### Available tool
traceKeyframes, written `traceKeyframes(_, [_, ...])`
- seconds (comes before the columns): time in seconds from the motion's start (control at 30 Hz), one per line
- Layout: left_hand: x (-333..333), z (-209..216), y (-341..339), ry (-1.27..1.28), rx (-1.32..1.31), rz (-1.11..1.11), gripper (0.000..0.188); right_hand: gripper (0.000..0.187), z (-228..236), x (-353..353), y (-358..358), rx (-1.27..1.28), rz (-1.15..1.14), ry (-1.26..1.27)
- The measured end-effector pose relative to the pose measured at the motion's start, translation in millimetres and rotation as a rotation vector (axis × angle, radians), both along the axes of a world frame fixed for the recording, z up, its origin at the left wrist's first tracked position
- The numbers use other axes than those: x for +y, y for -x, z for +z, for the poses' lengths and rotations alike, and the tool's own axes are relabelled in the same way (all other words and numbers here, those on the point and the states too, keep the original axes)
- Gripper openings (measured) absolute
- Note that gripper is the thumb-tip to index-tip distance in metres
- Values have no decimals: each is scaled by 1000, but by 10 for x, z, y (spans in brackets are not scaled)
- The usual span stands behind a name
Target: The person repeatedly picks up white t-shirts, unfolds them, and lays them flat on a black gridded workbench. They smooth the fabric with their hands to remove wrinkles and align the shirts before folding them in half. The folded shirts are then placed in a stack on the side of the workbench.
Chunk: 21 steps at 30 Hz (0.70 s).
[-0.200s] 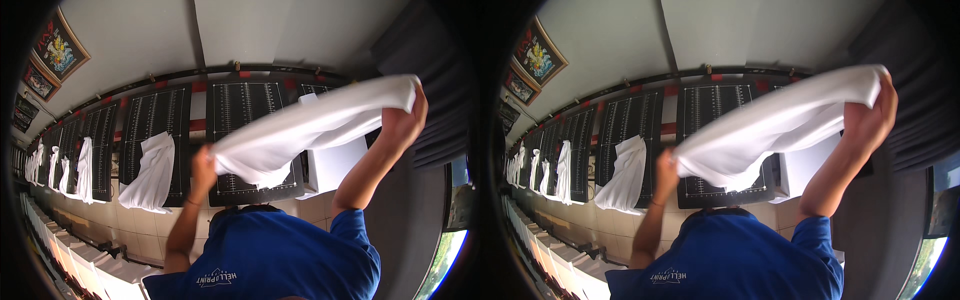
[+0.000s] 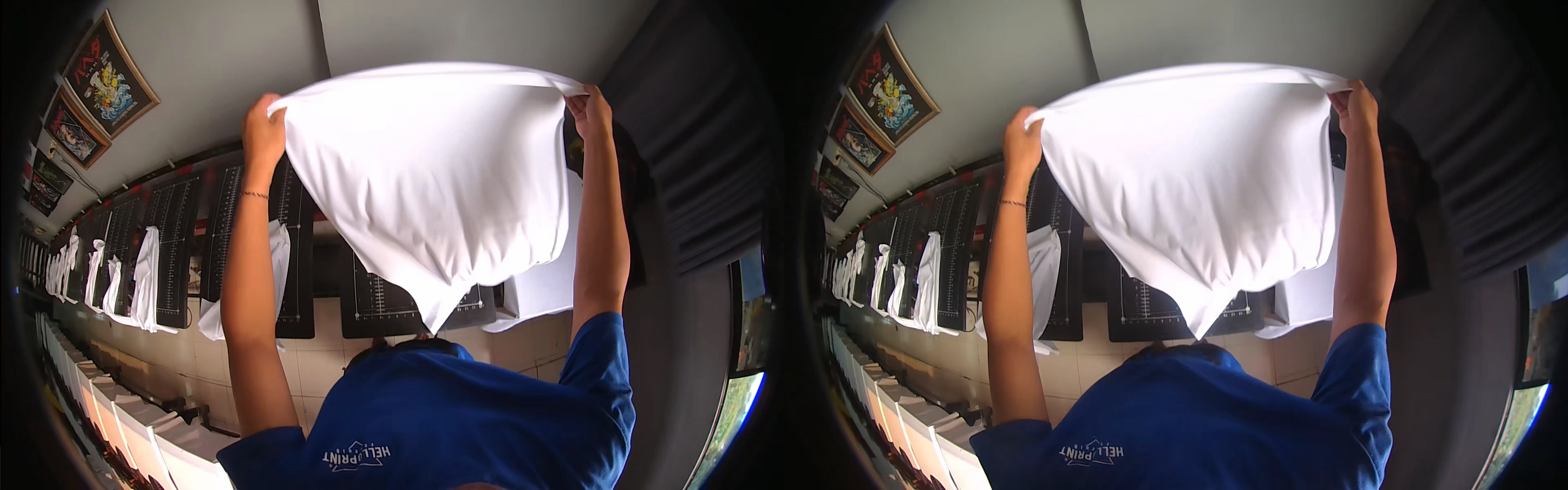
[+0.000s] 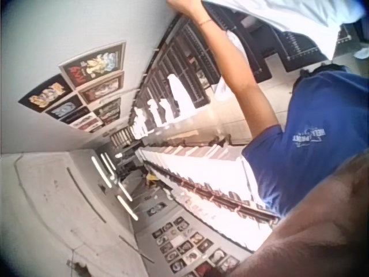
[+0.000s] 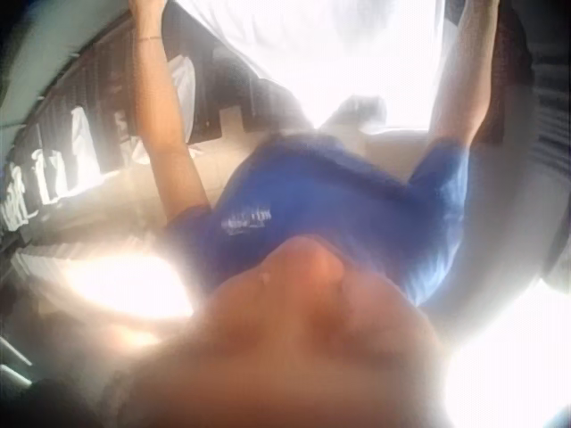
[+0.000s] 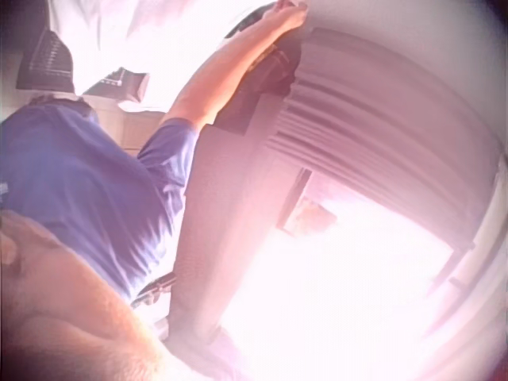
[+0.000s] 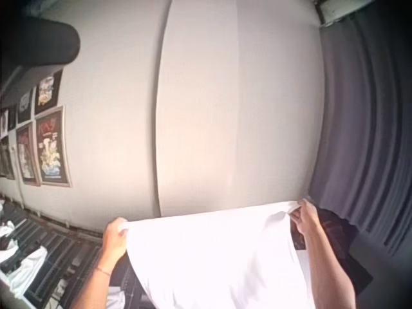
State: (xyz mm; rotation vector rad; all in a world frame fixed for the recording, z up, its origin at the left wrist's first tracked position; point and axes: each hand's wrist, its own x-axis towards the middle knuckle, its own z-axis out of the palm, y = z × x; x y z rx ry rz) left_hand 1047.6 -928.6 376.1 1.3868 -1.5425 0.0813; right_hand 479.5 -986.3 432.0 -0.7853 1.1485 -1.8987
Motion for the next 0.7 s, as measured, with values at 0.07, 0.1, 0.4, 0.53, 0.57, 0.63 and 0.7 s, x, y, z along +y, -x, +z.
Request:
traceKeyframes(0.07, [129,606,211,68,187,-56,21,12,205,68,226,-85,-5,285])
traceKeyframes(0.1, [255,772,171,106,291,-126,21,12,370,243,172,-77,-4,413])
traceKeyframes(0.4, [2472,339,299,25,490,-130,17,38,-100,2641,6,-41,-178,320])
traceKeyframes(0.53, [2816,-483,254,-178,472,-293,19,28,-966,3360,-94,-31,-37,22])
traceKeyframes(0.57, [2867,-633,291,-269,458,-251,18,22,-1261,3451,-106,-93,-29,-72])
traceKeyframes(0.63, [2915,-902,312,-398,422,-215,18,13,-1590,3547,-174,-202,-26,-219])
traceKeyframes(0.7, [2942,-1248,290,-472,381,-191,19,8,-1849,3594,-248,-257,-21,-315])
